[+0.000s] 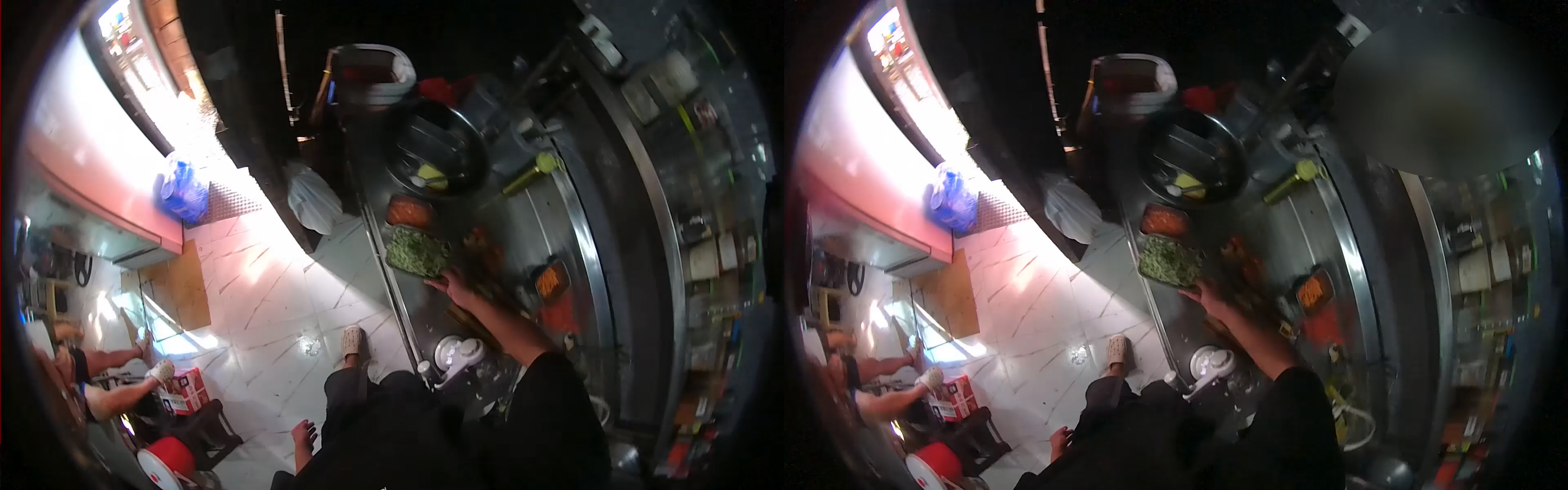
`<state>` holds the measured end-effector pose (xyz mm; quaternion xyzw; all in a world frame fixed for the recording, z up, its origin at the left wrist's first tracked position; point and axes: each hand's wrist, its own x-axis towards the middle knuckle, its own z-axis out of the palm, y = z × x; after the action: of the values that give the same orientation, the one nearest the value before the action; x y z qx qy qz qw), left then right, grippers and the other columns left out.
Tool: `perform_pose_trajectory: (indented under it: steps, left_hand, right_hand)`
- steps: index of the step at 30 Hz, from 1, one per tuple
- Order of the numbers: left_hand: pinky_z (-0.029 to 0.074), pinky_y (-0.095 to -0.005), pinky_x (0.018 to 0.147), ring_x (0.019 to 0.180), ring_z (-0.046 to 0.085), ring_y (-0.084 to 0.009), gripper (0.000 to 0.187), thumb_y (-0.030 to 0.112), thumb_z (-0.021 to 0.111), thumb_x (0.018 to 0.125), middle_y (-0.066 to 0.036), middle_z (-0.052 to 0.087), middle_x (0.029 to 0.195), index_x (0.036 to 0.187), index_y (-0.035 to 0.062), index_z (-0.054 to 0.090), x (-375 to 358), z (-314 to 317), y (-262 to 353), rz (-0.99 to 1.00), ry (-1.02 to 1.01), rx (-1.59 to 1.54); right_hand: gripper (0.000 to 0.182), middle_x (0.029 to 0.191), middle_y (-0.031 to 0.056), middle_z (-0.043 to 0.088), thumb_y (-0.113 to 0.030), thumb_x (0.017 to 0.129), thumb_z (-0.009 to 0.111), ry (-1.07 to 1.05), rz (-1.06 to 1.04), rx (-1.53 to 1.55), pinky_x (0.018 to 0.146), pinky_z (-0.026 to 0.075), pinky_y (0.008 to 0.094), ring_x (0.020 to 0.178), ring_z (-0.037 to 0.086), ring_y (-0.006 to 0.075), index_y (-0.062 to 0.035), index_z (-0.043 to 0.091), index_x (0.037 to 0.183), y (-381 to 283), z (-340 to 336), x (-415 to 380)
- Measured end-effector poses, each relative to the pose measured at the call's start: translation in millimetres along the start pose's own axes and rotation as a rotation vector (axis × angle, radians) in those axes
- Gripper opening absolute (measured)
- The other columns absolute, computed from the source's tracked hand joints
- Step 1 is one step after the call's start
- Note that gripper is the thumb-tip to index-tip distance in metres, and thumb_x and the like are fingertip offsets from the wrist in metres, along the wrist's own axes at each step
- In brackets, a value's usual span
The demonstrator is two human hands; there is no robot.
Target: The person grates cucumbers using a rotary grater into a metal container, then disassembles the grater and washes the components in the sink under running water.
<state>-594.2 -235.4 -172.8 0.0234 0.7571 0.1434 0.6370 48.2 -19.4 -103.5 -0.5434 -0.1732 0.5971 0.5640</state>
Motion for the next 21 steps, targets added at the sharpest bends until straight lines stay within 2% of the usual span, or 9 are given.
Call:
perform_pose_trajectory:
  steps: [1,3,6,8,10,12,17,19,21]
  left_hand:
    - [0.052,-0.0464,0.079,0.093,0.065,-0.0277,0.037,0.026,0.058,0.097,-0.013,0.072,0.112,0.129,0.0079,0.063,8.9,9.3,8.4,-0.015,0.008,0.039]
    - [0.049,-0.0413,0.074,0.088,0.063,-0.0214,0.035,0.027,0.056,0.097,-0.01,0.073,0.108,0.126,0.011,0.065,27.8,19.8,25.2,0.138,-0.112,0.219]
    - [0.044,-0.0339,0.072,0.084,0.058,-0.014,0.042,0.039,0.052,0.099,-0.003,0.074,0.107,0.128,0.014,0.067,47.1,54.1,68.1,0.25,-0.088,0.36]
    - [0.041,-0.0449,0.087,0.101,0.059,-0.0185,0.057,0.056,0.049,0.098,-0.005,0.072,0.116,0.127,0.0119,0.069,43.6,88.5,108.8,0.37,-0.109,0.327]
    - [0.038,-0.0538,0.104,0.121,0.059,-0.0252,0.064,0.058,0.047,0.099,-0.01,0.068,0.128,0.134,0.0079,0.065,13.5,132.1,153.0,0.585,-0.184,0.349]
    - [0.037,-0.0537,0.108,0.127,0.057,-0.0265,0.062,0.054,0.048,0.101,-0.013,0.067,0.13,0.133,0.0043,0.064,-65.6,192.1,194.3,0.835,-0.31,0.306]
    - [0.044,-0.0309,0.106,0.119,0.061,-0.0187,0.026,0.0,0.056,0.1,-0.012,0.068,0.123,0.124,-0.0029,0.065,-264.4,326.6,209.8,1.101,-0.723,0.502]
    - [0.047,-0.0332,0.104,0.119,0.062,-0.0209,0.028,-0.005,0.055,0.098,-0.012,0.067,0.125,0.124,-0.0018,0.065,-296.1,362.0,184.1,1.165,-0.952,0.755]
    - [0.05,-0.0363,0.102,0.121,0.063,-0.0289,0.034,-0.001,0.059,0.097,-0.017,0.066,0.129,0.13,0.0023,0.062,-321.3,394.4,154.1,1.233,-1.017,1.015]
  right_hand:
    - [0.046,0.137,0.0189,0.053,-0.018,0.103,0.056,-0.064,0.003,-0.018,0.107,0.054,0.0501,0.131,0.053,0.0386,-0.0012,0.042,0.143,2.5,-12.6,1.1]
    - [0.044,0.13,0.0174,0.058,-0.026,0.103,0.06,-0.043,0.375,0.085,0.107,0.053,0.0466,0.125,0.059,0.0339,-0.0024,0.048,0.138,-1.8,-53.7,-6.7]
    - [0.035,0.116,0.0135,0.065,-0.031,0.103,0.061,0.079,0.288,-0.235,0.098,0.056,0.0393,0.111,0.068,0.0257,-0.0023,0.058,0.122,-65.9,-43.3,-63.4]
    - [0.033,0.11,0.0115,0.068,-0.033,0.102,0.062,0.014,0.09,-0.357,0.094,0.057,0.0377,0.104,0.07,0.0223,-0.0024,0.061,0.114,-72.8,-69.5,-94.6]
    - [0.031,0.105,0.0097,0.069,-0.033,0.101,0.064,0.18,-0.022,-0.305,0.089,0.058,0.036,0.1,0.07,0.0209,-0.0036,0.061,0.112,-99.0,-60.0,-163.6]
    - [0.029,0.102,0.0084,0.07,-0.031,0.1,0.066,0.353,-0.15,-0.249,0.083,0.059,0.0342,0.095,0.07,0.0196,-0.0045,0.061,0.111,-107.7,-48.0,-232.6]
    - [0.02,0.094,0.0057,0.07,-0.023,0.099,0.065,0.877,-0.346,0.042,0.062,0.057,0.028,0.077,0.069,0.0152,-0.0071,0.061,0.111,-9.0,-32.9,-350.9]
    - [0.021,0.112,0.0065,0.065,-0.021,0.102,0.056,0.974,-0.189,0.191,0.076,0.057,0.0325,0.104,0.063,0.0173,-0.0075,0.061,0.116,24.5,3.3,-375.3]
    - [0.034,0.128,0.0072,0.058,-0.021,0.104,0.052,0.608,-0.127,0.373,0.1,0.051,0.0378,0.118,0.057,0.0191,-0.0072,0.055,0.135,73.6,8.5,-383.8]
